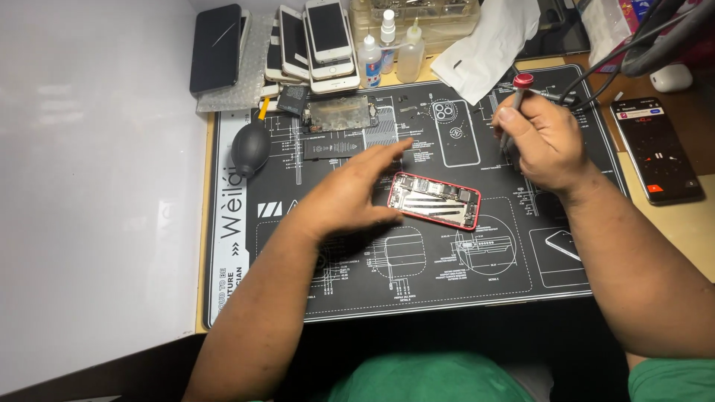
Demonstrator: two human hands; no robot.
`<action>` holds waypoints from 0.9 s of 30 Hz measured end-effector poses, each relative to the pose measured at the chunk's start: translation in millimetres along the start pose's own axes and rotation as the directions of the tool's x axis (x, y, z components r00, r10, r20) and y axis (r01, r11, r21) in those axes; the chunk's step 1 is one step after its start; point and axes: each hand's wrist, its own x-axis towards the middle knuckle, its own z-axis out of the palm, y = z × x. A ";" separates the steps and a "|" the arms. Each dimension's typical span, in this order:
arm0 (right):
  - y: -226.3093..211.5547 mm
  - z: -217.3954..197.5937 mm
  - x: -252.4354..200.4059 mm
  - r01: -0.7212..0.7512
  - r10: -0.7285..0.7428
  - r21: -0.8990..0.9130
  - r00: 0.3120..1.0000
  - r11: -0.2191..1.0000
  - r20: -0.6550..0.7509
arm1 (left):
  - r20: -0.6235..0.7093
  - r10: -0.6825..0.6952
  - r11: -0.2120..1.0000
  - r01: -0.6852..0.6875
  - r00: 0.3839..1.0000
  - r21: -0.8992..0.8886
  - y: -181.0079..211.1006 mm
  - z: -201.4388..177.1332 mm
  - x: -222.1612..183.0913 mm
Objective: Repairing a smartphone by adjusting internal components and fitting the back cover using a precision tool
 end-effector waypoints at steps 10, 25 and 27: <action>-3.7 -3.7 -1.6 0.020 -0.010 -0.123 0.996 0.992 0.085 | 0.055 -0.276 0.961 0.275 0.960 0.016 -2.7 -17.9 -7.3; -4.0 -6.5 -5.7 -0.012 0.026 -0.175 0.996 0.985 0.082 | -0.918 -0.065 0.997 -0.009 0.391 -0.075 -19.0 -49.5 -23.1; -2.2 -5.5 -4.3 0.005 0.015 -0.199 0.995 0.980 0.102 | -0.942 0.002 1.000 0.004 0.336 0.004 -21.7 -54.0 -27.8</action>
